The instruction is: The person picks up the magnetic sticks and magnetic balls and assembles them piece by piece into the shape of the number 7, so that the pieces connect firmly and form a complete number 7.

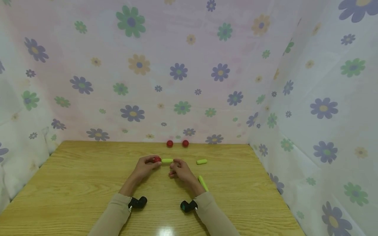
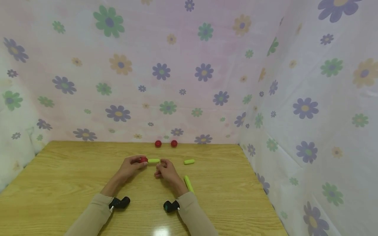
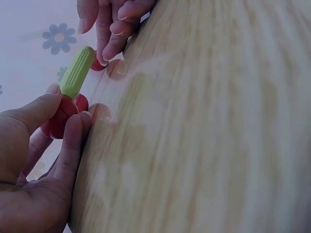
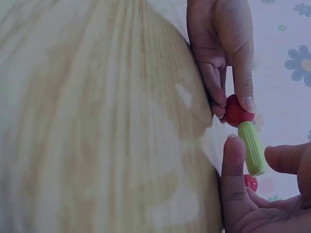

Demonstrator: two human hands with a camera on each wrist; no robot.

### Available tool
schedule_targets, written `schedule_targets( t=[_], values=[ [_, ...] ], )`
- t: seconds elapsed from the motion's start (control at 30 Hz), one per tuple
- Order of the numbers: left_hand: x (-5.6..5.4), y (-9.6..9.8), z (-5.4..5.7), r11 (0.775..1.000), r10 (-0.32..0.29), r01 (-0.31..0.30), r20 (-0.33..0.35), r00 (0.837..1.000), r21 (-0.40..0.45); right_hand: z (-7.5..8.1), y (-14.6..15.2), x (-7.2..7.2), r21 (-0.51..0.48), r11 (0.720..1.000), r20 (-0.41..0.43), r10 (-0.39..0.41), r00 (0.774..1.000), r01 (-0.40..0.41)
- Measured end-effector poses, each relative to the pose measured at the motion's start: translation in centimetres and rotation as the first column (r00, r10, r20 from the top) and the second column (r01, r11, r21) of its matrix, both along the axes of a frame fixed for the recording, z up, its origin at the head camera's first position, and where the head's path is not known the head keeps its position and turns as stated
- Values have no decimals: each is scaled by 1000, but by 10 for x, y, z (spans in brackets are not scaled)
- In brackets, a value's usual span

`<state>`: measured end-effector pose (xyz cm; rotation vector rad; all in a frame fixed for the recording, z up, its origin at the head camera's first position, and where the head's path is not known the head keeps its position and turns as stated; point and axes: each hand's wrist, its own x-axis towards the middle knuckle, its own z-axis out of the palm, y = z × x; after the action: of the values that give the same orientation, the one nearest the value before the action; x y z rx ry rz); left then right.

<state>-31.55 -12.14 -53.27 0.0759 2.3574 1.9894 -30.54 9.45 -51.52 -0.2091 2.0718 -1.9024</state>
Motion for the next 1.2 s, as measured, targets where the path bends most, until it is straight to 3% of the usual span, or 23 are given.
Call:
schedule_targets(
  t=[0.47, 0.93, 1.2],
  values=[
    [2, 1, 2, 1000, 8, -8, 8, 1000, 17, 12, 18, 10, 115, 991, 37, 70, 997, -74],
    [4, 1, -2, 1000, 11, -11, 0, 1000, 7, 13, 31, 16, 195, 979, -4, 66, 998, -64],
    [6, 3, 2, 1000, 16, -16, -7, 1000, 10, 15, 34, 18, 200, 979, -34, 56, 998, -48]
  ],
)
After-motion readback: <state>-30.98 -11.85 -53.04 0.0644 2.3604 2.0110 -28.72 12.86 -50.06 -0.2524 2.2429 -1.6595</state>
